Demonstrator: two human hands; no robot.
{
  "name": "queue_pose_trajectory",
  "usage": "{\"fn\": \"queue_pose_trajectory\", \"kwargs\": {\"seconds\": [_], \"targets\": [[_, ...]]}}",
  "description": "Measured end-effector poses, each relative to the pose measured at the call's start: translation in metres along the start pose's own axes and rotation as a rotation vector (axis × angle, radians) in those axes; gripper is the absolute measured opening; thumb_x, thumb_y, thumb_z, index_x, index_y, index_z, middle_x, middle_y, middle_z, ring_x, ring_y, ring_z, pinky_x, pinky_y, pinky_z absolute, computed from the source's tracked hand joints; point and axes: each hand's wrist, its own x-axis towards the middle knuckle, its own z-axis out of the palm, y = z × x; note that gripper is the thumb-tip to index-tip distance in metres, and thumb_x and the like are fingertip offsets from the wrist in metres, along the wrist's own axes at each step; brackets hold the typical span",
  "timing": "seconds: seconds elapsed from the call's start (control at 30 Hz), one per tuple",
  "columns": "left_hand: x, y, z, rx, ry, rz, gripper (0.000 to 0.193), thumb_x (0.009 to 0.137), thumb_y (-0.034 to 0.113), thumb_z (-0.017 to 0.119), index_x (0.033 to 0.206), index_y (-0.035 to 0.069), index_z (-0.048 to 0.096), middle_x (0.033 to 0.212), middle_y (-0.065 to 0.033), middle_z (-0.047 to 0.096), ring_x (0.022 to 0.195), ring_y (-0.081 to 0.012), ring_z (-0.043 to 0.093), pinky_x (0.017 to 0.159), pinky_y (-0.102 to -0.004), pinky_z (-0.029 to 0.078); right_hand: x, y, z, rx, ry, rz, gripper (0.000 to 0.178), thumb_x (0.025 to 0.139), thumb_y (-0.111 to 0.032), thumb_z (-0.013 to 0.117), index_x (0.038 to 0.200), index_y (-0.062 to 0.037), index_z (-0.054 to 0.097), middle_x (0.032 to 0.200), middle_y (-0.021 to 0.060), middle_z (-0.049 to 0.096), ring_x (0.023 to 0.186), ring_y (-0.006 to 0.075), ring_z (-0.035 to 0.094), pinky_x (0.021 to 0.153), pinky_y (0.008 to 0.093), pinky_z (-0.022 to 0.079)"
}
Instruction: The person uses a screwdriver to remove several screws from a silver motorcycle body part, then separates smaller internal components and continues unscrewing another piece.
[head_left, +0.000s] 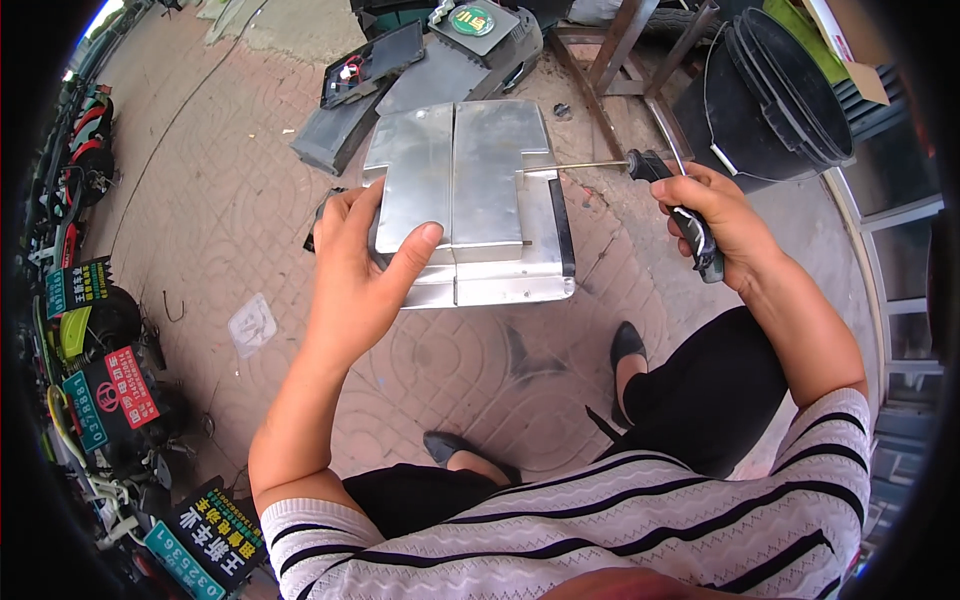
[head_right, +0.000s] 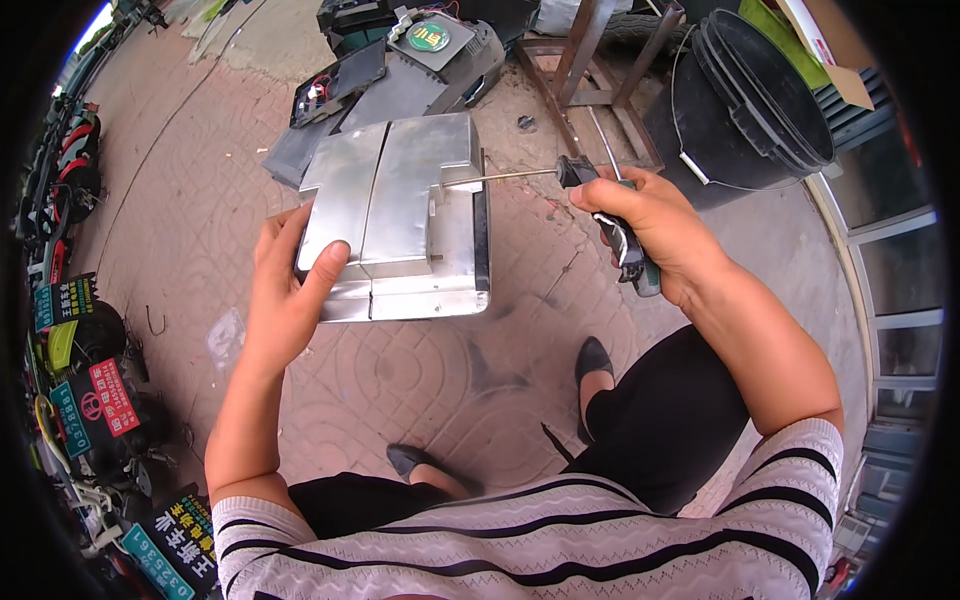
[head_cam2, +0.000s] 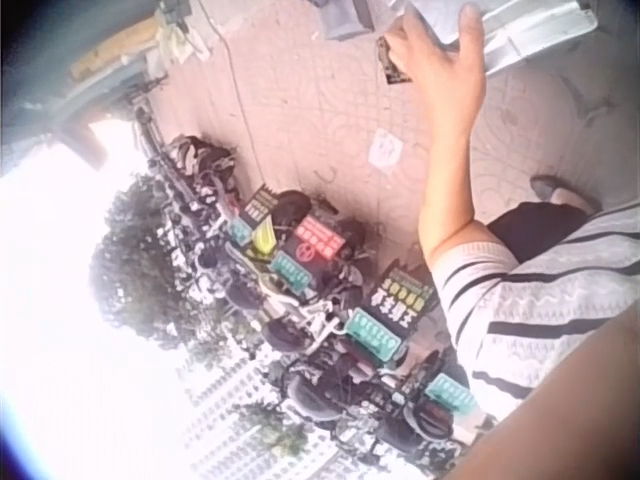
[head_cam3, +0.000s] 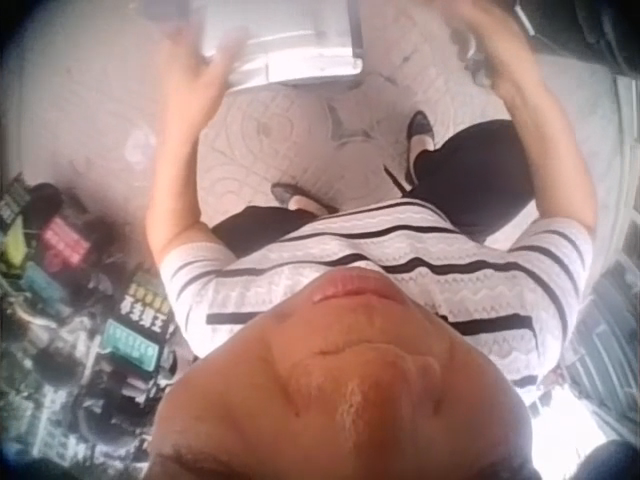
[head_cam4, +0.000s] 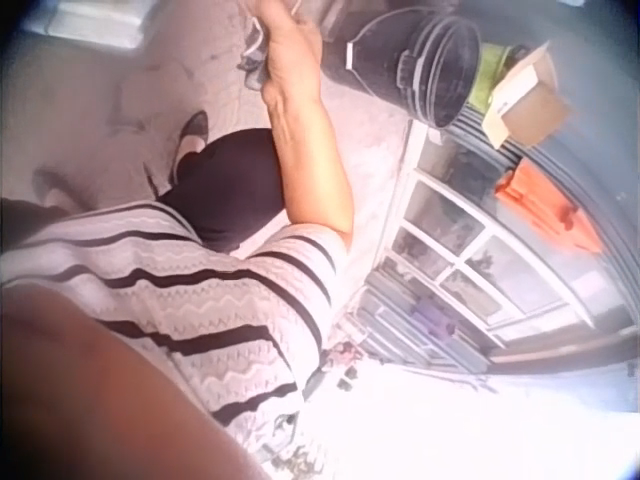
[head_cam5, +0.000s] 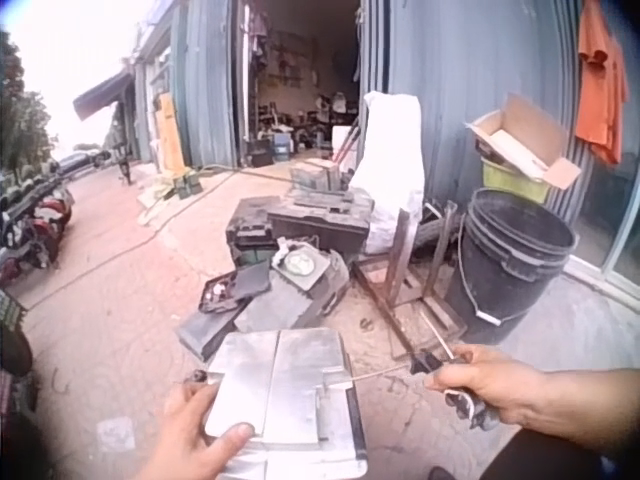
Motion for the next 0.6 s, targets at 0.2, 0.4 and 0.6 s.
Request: {"fn": "queue_pose_trajectory", "kwargs": {"seconds": [0.2,0.4,0.6], "targets": [[0.007,0.0,0.002,0.142,0.07,0.256,0.066,0.089,0.033,0.068,0.141,0.001,0.044,0.143,-0.0226,0.042,0.134,-0.0383,0.038,0.108,-0.0444,0.033,0.004,0.008,-0.074,-0.085,0.178,-0.039,0.029,0.079,-0.029,0.069,0.092,-0.0071,0.055,0.074,-0.0007,0.052,0.054,0.0059,0.049,0.044,0.0215,0.041],[0.017,0.0,-0.016,0.063,-0.244,0.308,0.055,0.095,0.023,0.055,0.144,0.002,0.042,0.143,-0.0184,0.048,0.143,-0.0361,0.032,0.115,-0.0428,0.026,0.003,-0.016,-0.085,-0.164,0.233,-0.383,0.054,0.078,-0.026,0.071,0.122,0.0004,0.054,0.081,0.0003,0.056,0.062,0.0065,0.053,0.055,0.0215,0.044],[0.017,0.007,-0.008,-0.253,-0.098,0.158,0.056,0.098,0.021,0.054,0.147,0.003,0.036,0.129,-0.012,0.06,0.125,-0.023,0.052,0.106,-0.0357,0.037,0.02,-0.048,0.004,-0.457,0.009,-1.033,0.071,0.069,-0.019,0.077,0.133,-0.0012,0.051,0.107,0.0044,0.056,0.099,0.0131,0.053,0.091,0.0259,0.043]]}}
